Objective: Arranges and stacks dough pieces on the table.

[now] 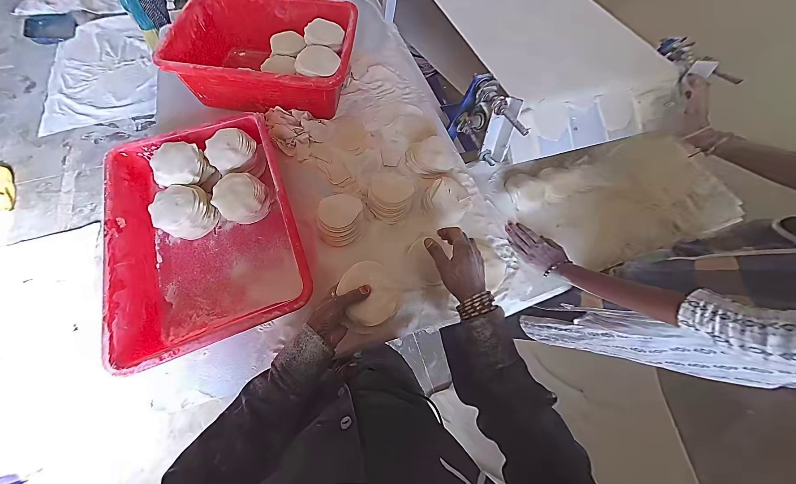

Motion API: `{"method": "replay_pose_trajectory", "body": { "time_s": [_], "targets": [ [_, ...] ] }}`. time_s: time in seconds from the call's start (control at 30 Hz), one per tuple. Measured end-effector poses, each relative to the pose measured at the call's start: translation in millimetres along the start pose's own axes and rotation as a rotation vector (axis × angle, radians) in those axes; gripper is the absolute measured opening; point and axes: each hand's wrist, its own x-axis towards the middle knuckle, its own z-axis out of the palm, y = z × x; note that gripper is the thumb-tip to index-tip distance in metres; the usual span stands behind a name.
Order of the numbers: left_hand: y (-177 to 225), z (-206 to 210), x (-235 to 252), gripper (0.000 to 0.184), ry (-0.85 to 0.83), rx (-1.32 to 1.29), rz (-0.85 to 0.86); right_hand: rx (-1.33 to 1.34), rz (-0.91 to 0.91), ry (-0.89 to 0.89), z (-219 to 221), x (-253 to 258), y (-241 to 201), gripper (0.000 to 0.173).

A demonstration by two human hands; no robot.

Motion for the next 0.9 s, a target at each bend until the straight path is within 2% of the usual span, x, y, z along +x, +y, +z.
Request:
{"method": "replay_pose_trajectory", "body": {
  "time_s": [0.07,0.13,0.27,0.43,0.57,0.67,0.73,0.83,0.9],
  "targets": [
    [0.3,-5.0,-4.9,0.040,0.018,0.012,-0.008,-0.165,0.138,-0.207,-11.3,24.0,9.6,0.066],
    [0.6,-9.1,-9.1,0.041,0.021,0.024,0.005,-0.254,0.181,-0.339,-13.6,42.1,12.9,0.064],
    [0.6,-15.0,-15.2,0.041,0.055,0.005,0.015,-0.291,0.180,-0.447,-6.6,64.4,16.8,0.054],
    [-4.1,-23.0,-20.1,0.045,0.098,0.013,0.015,-0.323,0.060,-0.542,1.0,68.9,11.6,0.048],
    [-7.6,-28.0,-21.1,0.050,0.093,0.031,0.020,-0.334,-0.020,-0.479,-3.4,57.0,0.6,0.043],
    [-9.1,-31.2,-22.4,0.051,0.089,0.051,0.019,-0.260,-0.060,-0.282,-12.8,32.1,-11.5,0.041],
    [-10.1,-31.9,-24.0,0.051,0.087,0.054,0.022,-0.132,-0.092,-0.163,-16.4,15.3,-8.7,0.052],
    [-12.1,-32.9,-22.1,0.053,0.093,0.053,0.023,-0.118,-0.066,-0.167,-9.2,10.3,7.8,0.056],
    [-15.9,-33.2,-20.1,0.054,0.104,0.058,0.010,-0.218,-0.002,-0.207,2.6,14.3,10.2,0.047]
  ]
}}
